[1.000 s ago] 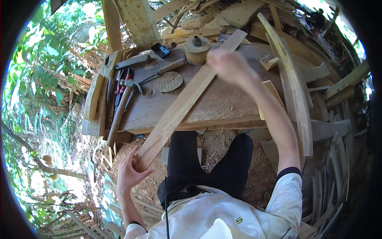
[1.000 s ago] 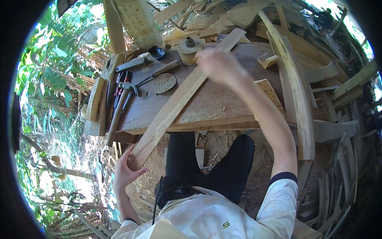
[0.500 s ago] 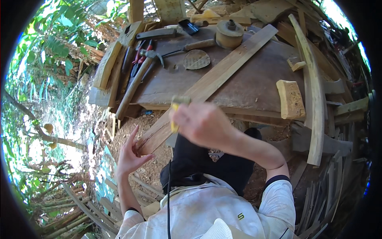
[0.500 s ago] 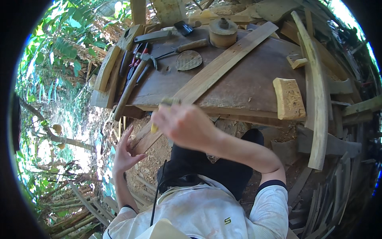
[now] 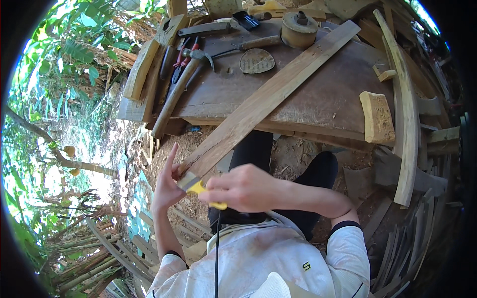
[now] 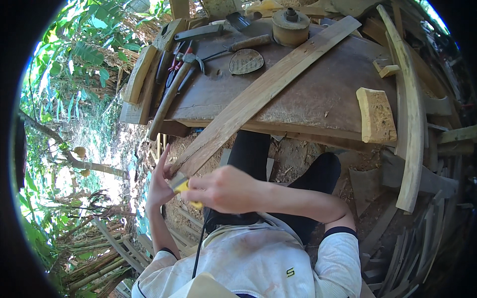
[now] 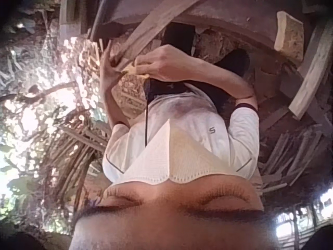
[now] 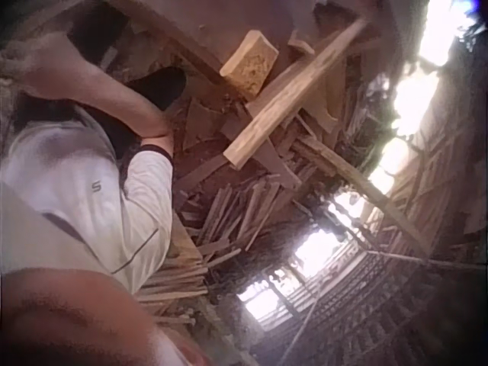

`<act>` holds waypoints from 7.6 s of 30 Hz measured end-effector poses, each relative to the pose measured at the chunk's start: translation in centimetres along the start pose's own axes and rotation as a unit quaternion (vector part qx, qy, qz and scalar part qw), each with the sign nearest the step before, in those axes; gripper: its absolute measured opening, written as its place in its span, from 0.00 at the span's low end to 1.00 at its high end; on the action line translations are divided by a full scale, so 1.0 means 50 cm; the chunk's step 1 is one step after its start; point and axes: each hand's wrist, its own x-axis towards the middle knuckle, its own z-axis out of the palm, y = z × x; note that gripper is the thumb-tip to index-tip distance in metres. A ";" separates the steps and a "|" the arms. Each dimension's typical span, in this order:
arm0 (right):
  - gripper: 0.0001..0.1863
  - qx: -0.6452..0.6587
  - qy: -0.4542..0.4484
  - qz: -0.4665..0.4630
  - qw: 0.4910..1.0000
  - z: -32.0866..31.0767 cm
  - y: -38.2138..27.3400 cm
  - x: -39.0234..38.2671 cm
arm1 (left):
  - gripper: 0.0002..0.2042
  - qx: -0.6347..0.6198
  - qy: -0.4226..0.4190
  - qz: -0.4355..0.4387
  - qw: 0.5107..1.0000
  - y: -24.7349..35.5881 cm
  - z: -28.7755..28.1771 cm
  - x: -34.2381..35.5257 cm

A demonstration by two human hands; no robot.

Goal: The person smooths a long wooden plank with a sanding block, then brushes off sawdust with a hand brush. The person then uses a chisel and hammer to carve a groove along the plank's edge. The plank remains on the workbench throughout.

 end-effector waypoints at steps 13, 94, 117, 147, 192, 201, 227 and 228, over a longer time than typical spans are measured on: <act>0.11 0.056 0.096 0.260 0.959 -0.163 0.077 -0.017 | 0.56 0.031 0.005 0.044 0.999 0.017 -0.006 0.000; 0.08 -0.317 0.372 0.180 0.854 -0.265 0.201 -0.123 | 0.43 0.140 -0.017 0.084 0.986 0.104 0.010 0.069; 0.10 -0.070 0.145 0.154 0.975 -0.190 0.105 -0.071 | 0.38 0.135 0.045 0.092 0.985 0.059 0.005 0.051; 0.10 -0.388 0.296 0.322 0.811 -0.330 0.205 -0.120 | 0.41 0.142 0.034 -0.035 0.989 -0.037 -0.085 -0.008; 0.12 -0.211 0.486 0.245 0.812 -0.296 0.190 -0.111 | 0.35 0.011 -0.098 -0.067 0.993 -0.026 -0.105 -0.022; 0.14 -0.006 0.298 0.280 0.912 -0.277 0.119 -0.118 | 0.32 0.041 -0.087 -0.071 0.993 -0.044 -0.097 -0.028; 0.12 -0.053 0.232 0.226 0.945 -0.265 0.092 -0.106 | 0.24 0.079 -0.062 0.021 0.995 0.114 -0.036 0.036; 0.12 -0.017 0.202 0.212 0.956 -0.259 0.081 -0.096 | 0.24 0.069 -0.064 0.025 0.995 0.129 -0.030 0.043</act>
